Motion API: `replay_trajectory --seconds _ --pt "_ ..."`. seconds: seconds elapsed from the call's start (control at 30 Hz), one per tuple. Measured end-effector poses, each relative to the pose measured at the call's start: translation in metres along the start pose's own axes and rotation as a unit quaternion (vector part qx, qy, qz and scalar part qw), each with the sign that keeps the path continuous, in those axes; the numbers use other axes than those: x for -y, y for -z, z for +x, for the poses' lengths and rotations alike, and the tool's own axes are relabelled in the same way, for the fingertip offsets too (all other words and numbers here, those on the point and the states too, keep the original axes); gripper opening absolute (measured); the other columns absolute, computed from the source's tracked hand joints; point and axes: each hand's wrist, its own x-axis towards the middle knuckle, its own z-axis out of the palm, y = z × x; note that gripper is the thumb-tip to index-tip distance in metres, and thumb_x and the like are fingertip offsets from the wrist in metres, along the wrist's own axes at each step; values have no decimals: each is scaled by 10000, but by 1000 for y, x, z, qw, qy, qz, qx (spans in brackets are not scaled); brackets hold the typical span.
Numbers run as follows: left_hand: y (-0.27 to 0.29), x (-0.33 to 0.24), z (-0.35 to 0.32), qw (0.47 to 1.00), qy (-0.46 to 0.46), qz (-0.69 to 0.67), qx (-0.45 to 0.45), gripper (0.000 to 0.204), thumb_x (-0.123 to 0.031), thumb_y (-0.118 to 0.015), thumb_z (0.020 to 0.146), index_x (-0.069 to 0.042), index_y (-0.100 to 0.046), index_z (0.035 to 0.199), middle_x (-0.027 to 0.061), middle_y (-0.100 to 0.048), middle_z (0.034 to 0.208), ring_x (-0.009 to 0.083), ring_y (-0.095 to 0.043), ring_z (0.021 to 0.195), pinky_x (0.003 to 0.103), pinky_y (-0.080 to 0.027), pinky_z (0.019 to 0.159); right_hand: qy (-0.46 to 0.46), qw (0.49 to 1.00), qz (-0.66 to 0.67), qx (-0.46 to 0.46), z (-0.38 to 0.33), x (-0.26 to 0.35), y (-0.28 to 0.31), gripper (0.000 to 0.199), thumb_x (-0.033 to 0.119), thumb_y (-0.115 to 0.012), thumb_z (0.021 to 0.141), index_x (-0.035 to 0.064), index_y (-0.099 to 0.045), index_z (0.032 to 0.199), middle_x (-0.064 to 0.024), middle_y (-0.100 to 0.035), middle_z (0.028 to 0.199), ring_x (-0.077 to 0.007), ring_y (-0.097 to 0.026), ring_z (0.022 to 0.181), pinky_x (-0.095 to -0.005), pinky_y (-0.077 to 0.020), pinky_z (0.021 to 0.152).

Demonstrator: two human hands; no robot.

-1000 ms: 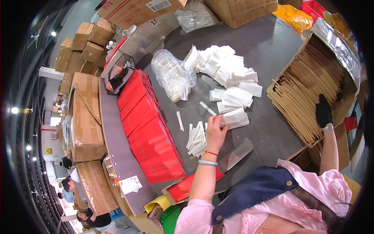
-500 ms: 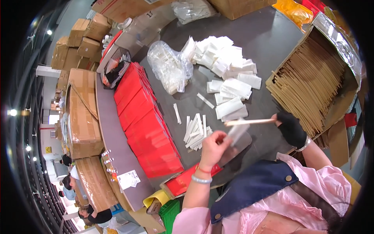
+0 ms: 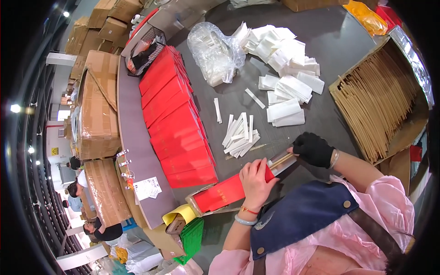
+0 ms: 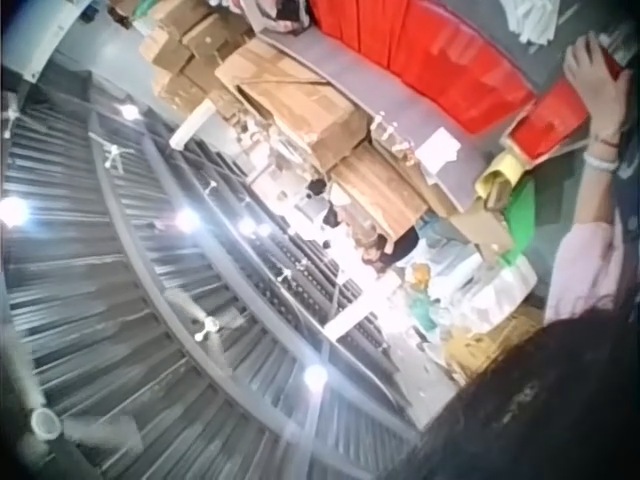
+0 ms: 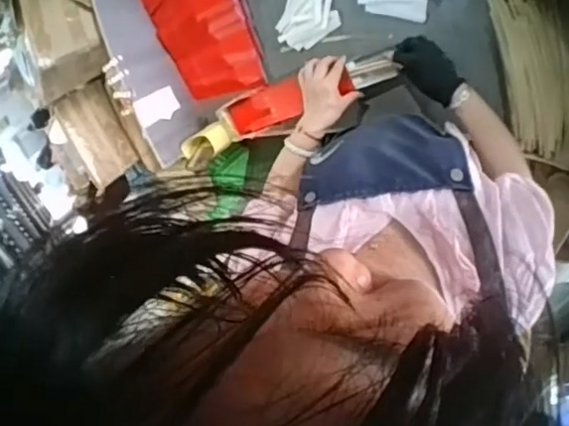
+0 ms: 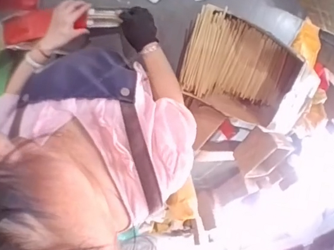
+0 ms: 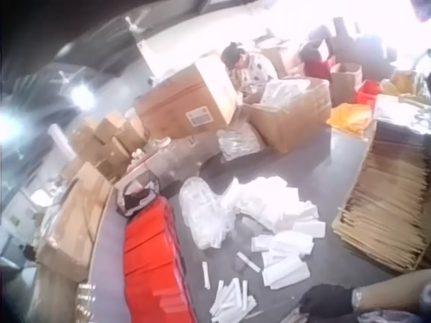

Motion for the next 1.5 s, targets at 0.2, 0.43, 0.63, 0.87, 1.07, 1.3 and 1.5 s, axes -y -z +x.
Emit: replay_trajectory --seconds 0.2,0.43,0.63,0.87,1.07,1.3,1.5 --pt "-14 9 4 1000 -25 0 10 655 -204 -800 639 -32 -571 1228 94 -553 1176 313 -484 1080 454 -403 920 -235 938 254 -31 7 30 -47 270 148 -757 756 48 -646 980 -142 -601 896 -274 -623 864 -361 -506 767" --pt "20 2 27 988 -113 40 95 392 -120 -730 660 -160 -634 1038 116 -539 1092 325 -505 1008 446 -436 820 0 995 -96 40 30 44 6 611 425 -799 610 88 -595 1078 -104 -588 1094 -296 -565 1028 -475 -408 913" --pt "93 67 46 992 -107 1 61 245 -38 -691 624 -82 -647 861 158 -555 1092 362 -527 1029 466 -443 909 -157 984 -83 -3 12 28 55 626 425 -798 607 75 -590 1082 -102 -592 1057 -291 -564 1003 -443 -379 938" --pt "0 34 -12 985 138 74 -78 620 -359 -812 676 -50 -615 1177 166 -498 1296 352 -421 1239 537 -273 1065 -122 984 -115 58 14 50 61 619 384 -802 619 74 -586 1109 -102 -595 1053 -293 -568 996 -468 -362 947" --pt "-18 47 -22 971 212 -57 -98 823 -464 -814 667 -14 -520 1291 151 -490 1340 364 -355 1303 608 -152 1097 -74 987 -129 68 18 48 53 648 415 -818 564 73 -599 1069 -101 -595 1015 -299 -567 969 -461 -376 916" --pt "-10 40 -6 977 189 -85 -56 719 -405 -800 707 -40 -542 1270 145 -499 1333 339 -399 1281 606 -176 1087 -20 991 -65 117 40 58 -29 649 523 -726 677 62 -616 1120 -140 -599 1102 -320 -542 1077 -482 -356 957" --pt "-13 45 97 991 81 -18 -101 346 -281 -737 760 -59 -664 1016 108 -625 1037 321 -571 999 497 -403 870 -102 988 -60 -98 11 11 35 513 323 -809 644 106 -655 1082 -114 -609 1141 -317 -557 1080 -438 -421 926"
